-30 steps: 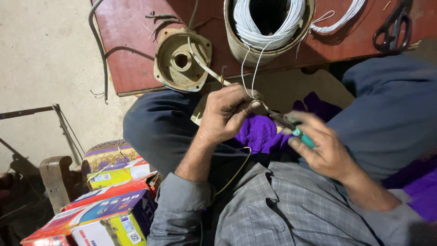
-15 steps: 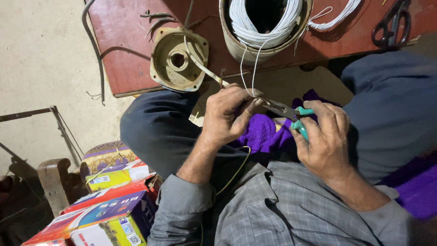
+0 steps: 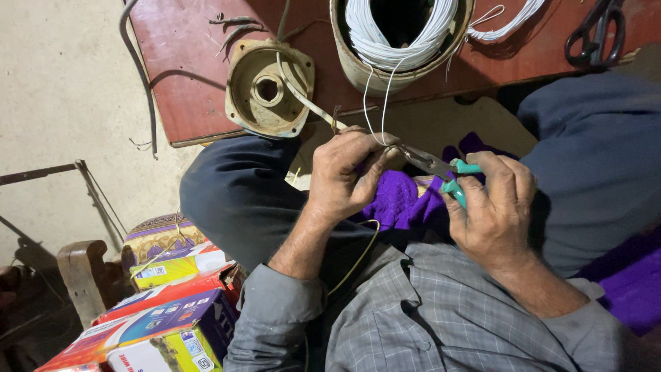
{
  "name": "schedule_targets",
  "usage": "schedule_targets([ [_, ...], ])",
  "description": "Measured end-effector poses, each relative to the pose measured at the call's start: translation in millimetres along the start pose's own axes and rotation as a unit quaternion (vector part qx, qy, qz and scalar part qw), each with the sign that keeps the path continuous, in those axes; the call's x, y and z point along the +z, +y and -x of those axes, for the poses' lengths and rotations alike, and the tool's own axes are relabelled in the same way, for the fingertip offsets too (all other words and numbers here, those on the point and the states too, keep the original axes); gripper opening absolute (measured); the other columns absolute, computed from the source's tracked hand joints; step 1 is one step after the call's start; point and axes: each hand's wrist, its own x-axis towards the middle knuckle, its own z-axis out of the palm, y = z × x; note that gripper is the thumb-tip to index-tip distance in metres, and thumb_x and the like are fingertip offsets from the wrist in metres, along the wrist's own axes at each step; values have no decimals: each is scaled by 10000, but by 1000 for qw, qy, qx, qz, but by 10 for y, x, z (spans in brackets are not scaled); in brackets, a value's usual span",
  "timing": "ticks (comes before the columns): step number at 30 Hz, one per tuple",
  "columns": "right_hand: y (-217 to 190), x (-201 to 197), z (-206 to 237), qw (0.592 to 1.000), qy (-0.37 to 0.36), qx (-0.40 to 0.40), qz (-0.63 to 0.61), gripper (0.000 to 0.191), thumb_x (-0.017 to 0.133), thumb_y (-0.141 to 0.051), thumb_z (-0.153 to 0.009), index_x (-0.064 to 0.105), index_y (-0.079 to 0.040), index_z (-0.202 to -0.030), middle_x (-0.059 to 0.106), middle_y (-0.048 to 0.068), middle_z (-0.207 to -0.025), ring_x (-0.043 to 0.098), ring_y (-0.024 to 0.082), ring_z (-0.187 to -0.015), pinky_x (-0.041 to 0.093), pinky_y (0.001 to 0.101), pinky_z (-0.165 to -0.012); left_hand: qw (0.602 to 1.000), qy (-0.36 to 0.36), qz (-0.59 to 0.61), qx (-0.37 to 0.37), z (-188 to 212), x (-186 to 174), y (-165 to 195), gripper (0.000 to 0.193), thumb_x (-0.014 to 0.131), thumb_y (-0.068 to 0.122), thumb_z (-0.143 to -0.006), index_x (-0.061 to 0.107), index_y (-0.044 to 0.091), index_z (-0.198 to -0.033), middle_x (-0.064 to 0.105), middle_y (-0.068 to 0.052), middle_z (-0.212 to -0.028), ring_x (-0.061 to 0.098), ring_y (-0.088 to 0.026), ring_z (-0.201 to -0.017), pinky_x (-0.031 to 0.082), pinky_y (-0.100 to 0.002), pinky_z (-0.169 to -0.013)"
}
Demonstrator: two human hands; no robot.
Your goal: The person strips insulation from a white wire and twists it with a copper wire from a motor housing. They then use pliers to crimp and secure the connection, repeating the process for multiple wires.
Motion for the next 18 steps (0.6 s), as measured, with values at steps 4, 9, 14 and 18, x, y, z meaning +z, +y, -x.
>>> schedule_targets([
  [4, 28, 24, -1, 1000, 12, -27, 11, 255, 836, -159, -910, 732, 50, -1013, 600, 169, -1219, 533, 314, -1146, 447, 466, -997, 1000, -4, -1, -18, 4, 9, 1, 175, 795, 47, -912, 732, 50, -1075, 656, -46, -749, 650, -178, -697, 524, -303, -697],
  [9, 13, 1, -8, 999, 17, -19, 20, 254, 833, -180, -909, 735, 35, -1004, 605, 152, -1184, 530, 312, -1124, 438, 463, -969, 1000, -3, -6, -9, 0, 1, 12, 186, 794, 23, -891, 733, 46, -1065, 639, -63, -742, 638, -198, -697, 519, -316, -705],
  [14, 34, -39, -65, 999, -2, -13, -45, 260, 804, -211, -920, 702, 24, -963, 621, 152, -1110, 584, 324, -1030, 503, 452, -896, 1000, -15, 17, 1, 6, -35, -4, 217, 761, -22, -874, 719, 34, -1079, 679, -85, -822, 661, -226, -749, 530, -326, -731],
  [18, 64, -63, -99, 991, -37, 8, -127, 290, 772, -231, -908, 658, 35, -914, 653, 169, -1094, 644, 337, -934, 539, 434, -795, 999, -28, 26, 6, 1, -56, -34, 241, 730, -58, -852, 714, 26, -1077, 682, -102, -856, 661, -259, -775, 544, -348, -777],
])
